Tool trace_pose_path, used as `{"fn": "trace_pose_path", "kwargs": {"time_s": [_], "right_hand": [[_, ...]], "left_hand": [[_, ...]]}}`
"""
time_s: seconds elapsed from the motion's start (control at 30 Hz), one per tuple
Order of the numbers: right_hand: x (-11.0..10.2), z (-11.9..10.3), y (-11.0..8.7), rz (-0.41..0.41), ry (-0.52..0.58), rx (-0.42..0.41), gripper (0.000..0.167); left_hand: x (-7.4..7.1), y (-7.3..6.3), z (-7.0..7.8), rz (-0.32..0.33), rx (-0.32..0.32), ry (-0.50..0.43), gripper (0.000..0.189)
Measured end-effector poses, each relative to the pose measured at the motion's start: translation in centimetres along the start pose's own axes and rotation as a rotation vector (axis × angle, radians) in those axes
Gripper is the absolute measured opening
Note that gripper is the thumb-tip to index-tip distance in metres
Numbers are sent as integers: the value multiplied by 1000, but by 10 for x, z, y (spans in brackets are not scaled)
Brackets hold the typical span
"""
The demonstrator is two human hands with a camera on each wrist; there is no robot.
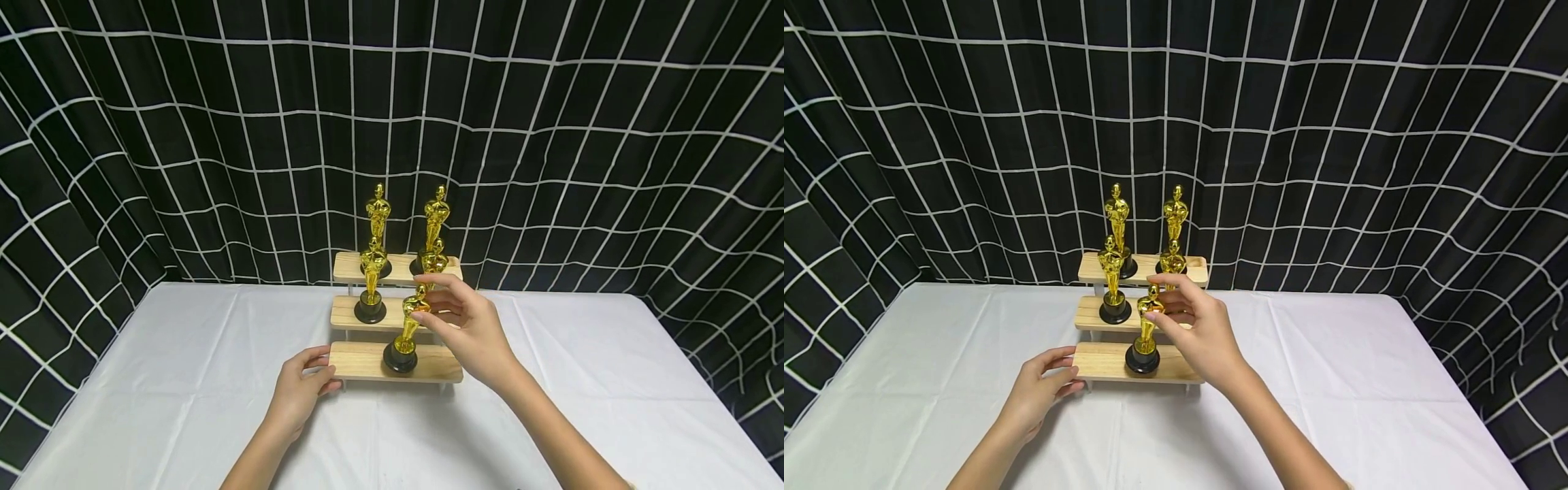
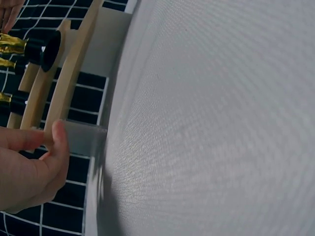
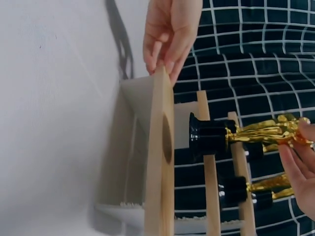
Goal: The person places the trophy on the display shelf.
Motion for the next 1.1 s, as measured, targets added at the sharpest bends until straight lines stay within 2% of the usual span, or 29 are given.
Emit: {"fn": "trace_pose_path", "kwargs": {"time_s": [0.6, 0.87, 1.1], "right_hand": [[33, 2, 12, -24, 42, -25, 43], [48, 7, 15, -68, 69, -9, 46], [54, 3, 14, -76, 60, -45, 45]], "left_hand": [[0, 0, -1, 10, -13, 0, 43], [0, 0, 0, 15, -13, 19, 42], [-1, 0, 0, 15, -11, 23, 42]]}}
Point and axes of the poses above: each hand's wrist, its own y-axis towards the middle knuckle, its own x-axis out of the palm, z = x × y, the point moved 9 cm from there along y, towards the middle knuckle, and after that the axes turned 14 degrees about x, right-handed, at the moved point
